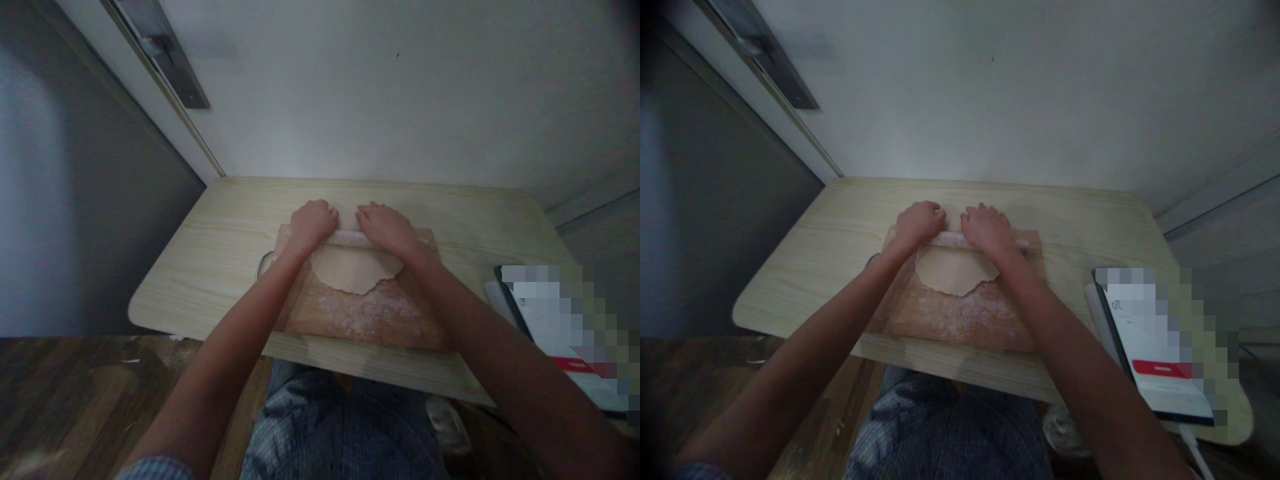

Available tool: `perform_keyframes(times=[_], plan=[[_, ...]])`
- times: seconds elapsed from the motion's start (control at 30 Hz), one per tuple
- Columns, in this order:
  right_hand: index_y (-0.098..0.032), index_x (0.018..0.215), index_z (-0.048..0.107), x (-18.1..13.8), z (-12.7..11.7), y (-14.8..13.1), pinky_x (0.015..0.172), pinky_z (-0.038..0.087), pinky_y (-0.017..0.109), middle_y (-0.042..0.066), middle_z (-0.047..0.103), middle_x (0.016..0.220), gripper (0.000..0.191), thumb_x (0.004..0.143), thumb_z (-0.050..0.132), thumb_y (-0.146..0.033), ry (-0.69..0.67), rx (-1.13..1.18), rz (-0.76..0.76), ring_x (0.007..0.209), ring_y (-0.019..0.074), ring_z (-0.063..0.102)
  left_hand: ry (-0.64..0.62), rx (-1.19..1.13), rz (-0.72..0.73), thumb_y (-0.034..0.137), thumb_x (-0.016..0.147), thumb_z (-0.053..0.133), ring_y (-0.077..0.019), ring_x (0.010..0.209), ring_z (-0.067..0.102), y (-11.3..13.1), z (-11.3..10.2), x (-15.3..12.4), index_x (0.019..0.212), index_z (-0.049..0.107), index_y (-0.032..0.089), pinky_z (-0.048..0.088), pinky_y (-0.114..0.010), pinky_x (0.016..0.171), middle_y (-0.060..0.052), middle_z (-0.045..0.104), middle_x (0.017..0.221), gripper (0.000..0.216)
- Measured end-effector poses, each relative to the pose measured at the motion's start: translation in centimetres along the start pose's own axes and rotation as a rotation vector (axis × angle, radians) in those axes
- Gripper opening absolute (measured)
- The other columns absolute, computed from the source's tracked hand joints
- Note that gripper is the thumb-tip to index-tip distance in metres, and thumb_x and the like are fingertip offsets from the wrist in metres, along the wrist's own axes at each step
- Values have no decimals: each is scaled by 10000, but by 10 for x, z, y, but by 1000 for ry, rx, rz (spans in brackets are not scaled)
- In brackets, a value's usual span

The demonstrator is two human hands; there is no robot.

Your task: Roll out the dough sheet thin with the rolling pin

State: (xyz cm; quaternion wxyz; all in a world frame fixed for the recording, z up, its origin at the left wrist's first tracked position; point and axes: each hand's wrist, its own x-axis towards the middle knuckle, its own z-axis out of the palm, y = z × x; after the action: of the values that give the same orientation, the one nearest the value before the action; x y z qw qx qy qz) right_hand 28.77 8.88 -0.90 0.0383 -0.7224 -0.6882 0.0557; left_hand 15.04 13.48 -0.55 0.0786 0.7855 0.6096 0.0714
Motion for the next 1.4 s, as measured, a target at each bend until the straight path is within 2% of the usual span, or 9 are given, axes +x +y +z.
perform_keyframes(times=[0.17, 0.33, 0.57, 0.73, 0.97, 1.2, 1.4], plan=[[-136, 1027, 610, 4, -1, -13, 760, 403, 322, 154, 626, 1078, 435, 901, 216, -269, 2, -10, -35, 966, 243, 583, 13, -27, 20, 322, 826, 301, -265, 894, 619, 13, 3, -3, 968, 647, 136, 457, -372, 746, -158, 658, 987, 418], [-159, 1000, 615, 6, -1, -18, 662, 400, 314, 127, 664, 1001, 387, 881, 262, -263, -8, 46, 5, 895, 258, 608, 6, -41, 35, 277, 830, 307, -256, 891, 623, 23, 3, -5, 968, 640, 134, 463, -356, 731, -143, 663, 976, 388], [-153, 1039, 597, 0, -1, -19, 782, 388, 345, 146, 605, 1102, 383, 873, 254, -194, 58, -11, -50, 1005, 260, 539, -18, 4, 108, 249, 863, 274, -274, 920, 610, 21, 3, -9, 976, 627, 117, 458, -389, 766, -161, 656, 984, 394], [-166, 1062, 597, -9, -2, -22, 857, 371, 377, 135, 590, 1135, 401, 896, 236, -222, 81, 14, -63, 1062, 265, 501, 24, 60, 207, 248, 897, 241, -268, 930, 596, 19, 1, -20, 976, 615, 123, 454, -378, 759, -139, 655, 984, 402], [-159, 1149, 565, -27, 0, -30, 948, 320, 423, 131, 523, 1281, 421, 920, 226, -254, 138, 16, -46, 1177, 279, 446, 65, 100, 241, 258, 930, 209, -241, 1005, 555, 16, 2, -35, 1013, 587, 144, 440, -358, 804, -118, 622, 1047, 403], [-161, 1181, 542, -42, 4, -36, 938, 339, 404, 112, 579, 1216, 412, 918, 232, -232, 193, 16, -33, 1097, 241, 517, 112, 105, 245, 281, 946, 178, -257, 1158, 473, 14, 3, -54, 1131, 539, 148, 397, -393, 894, -129, 539, 1242, 427], [-165, 1285, 456, -57, 5, -40, 882, 385, 380, 109, 589, 1204, 442, 921, 224, -258, 260, -3, -18, 1067, 240, 536, 147, 131, 246, 285, 951, 177, -249, 1184, 456, 12, 5, -69, 1170, 523, 140, 362, -401, 932, -138, 522, 1273, 434]])
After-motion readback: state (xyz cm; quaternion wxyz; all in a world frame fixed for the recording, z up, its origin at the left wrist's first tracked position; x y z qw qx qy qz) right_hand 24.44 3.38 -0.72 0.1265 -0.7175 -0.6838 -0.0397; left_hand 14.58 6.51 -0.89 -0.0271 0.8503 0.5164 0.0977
